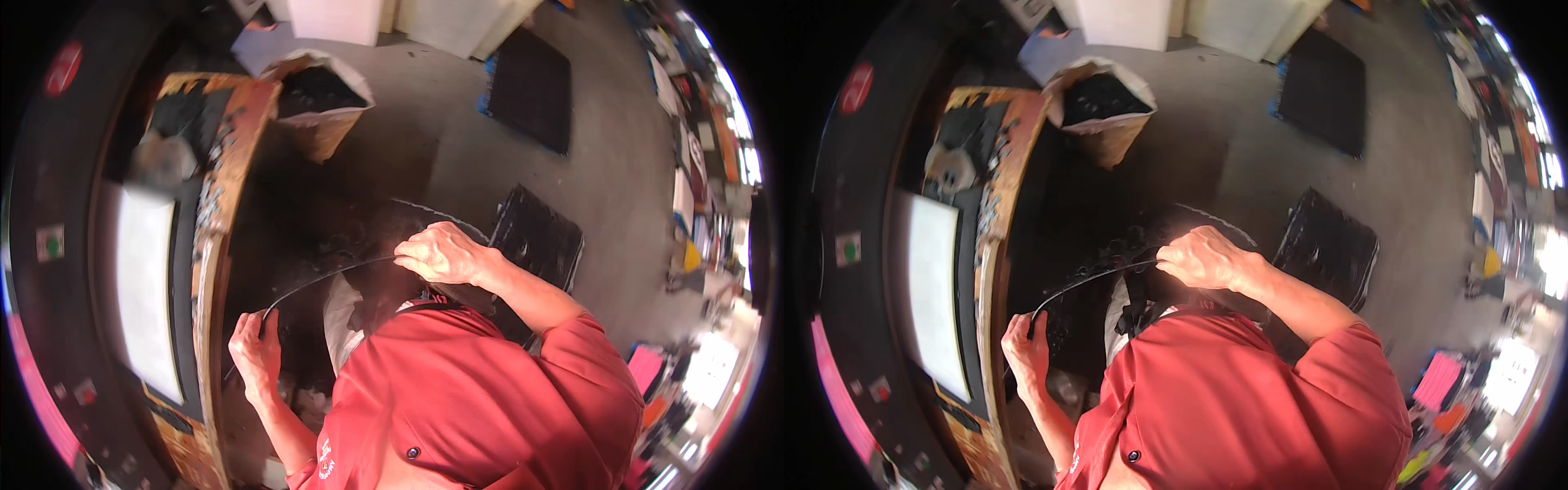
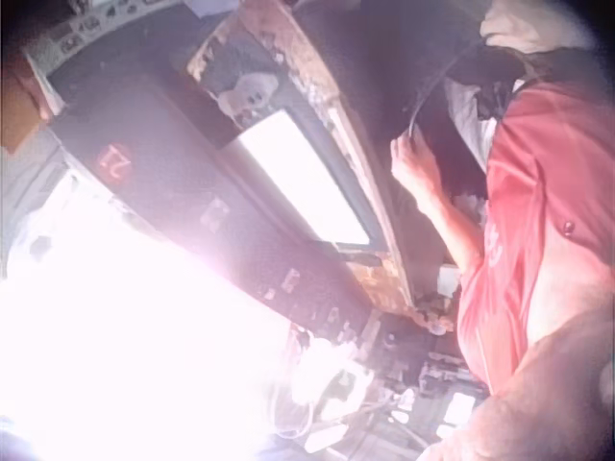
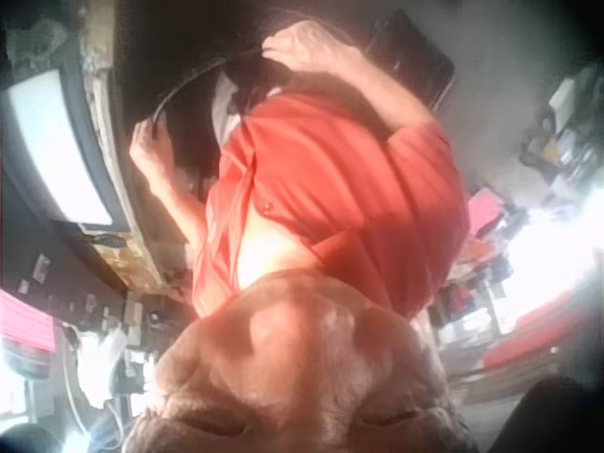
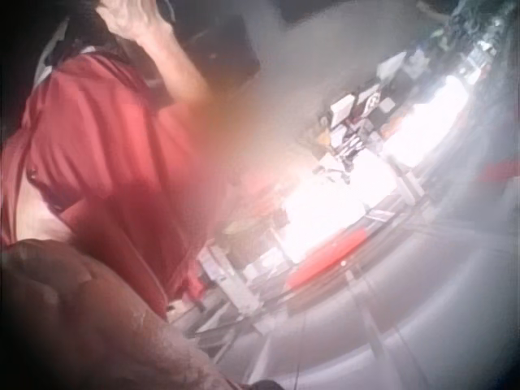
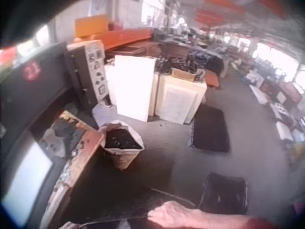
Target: The person presses black rubber pieces into a metal mold on a press machine, then removes the molded parts and places them on a table. They then use a green-handled tool to scrape and trim the edges of the molded rubber parts.
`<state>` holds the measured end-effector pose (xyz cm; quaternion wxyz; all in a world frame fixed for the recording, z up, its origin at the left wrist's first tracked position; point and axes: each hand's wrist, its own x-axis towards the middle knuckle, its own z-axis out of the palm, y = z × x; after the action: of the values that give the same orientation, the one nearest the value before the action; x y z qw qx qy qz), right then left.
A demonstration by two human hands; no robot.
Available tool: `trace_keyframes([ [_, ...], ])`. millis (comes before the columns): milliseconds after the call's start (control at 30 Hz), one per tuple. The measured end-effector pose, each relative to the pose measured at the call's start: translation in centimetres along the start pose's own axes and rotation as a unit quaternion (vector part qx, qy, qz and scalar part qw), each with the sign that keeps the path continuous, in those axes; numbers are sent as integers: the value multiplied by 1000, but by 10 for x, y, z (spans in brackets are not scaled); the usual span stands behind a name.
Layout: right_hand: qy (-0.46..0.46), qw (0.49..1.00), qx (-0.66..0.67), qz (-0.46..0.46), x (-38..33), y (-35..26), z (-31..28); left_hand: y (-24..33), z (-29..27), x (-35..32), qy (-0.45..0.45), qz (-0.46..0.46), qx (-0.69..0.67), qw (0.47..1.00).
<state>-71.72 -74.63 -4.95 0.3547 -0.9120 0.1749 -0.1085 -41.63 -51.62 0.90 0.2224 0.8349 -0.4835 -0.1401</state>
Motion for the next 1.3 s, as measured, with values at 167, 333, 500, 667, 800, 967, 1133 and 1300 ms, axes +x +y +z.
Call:
trace_keyframes([
  [167, 81, 988, 20, 130, -64, 12, -28, 39, 31, 50, -75, 97, -25, 992],
  [333, 140, 962, -23, 234, -115, -7, -24, 67, 63, 105, -145, 236, -49, 960],
  [500, 178, 919, -120, 330, -158, -29, -33, 122, 90, 142, -185, 361, -84, 910],
  [667, 256, 864, -125, 416, -206, -15, -53, 201, 129, 165, -208, 431, -110, 871],
  [800, 312, 831, -118, 445, -257, 32, -91, 296, 174, 188, -224, 477, -20, 850],
  [967, 366, 797, -206, 434, -326, 79, -181, 440, 212, 197, -168, 509, 1, 844],
  [1133, 442, 715, -319, 438, -400, 48, -277, 556, 185, 161, -99, 570, -129, 805],
  [1300, 501, 631, -395, 442, -463, -12, -317, 627, 158, 86, -78, 613, -174, 767],
])
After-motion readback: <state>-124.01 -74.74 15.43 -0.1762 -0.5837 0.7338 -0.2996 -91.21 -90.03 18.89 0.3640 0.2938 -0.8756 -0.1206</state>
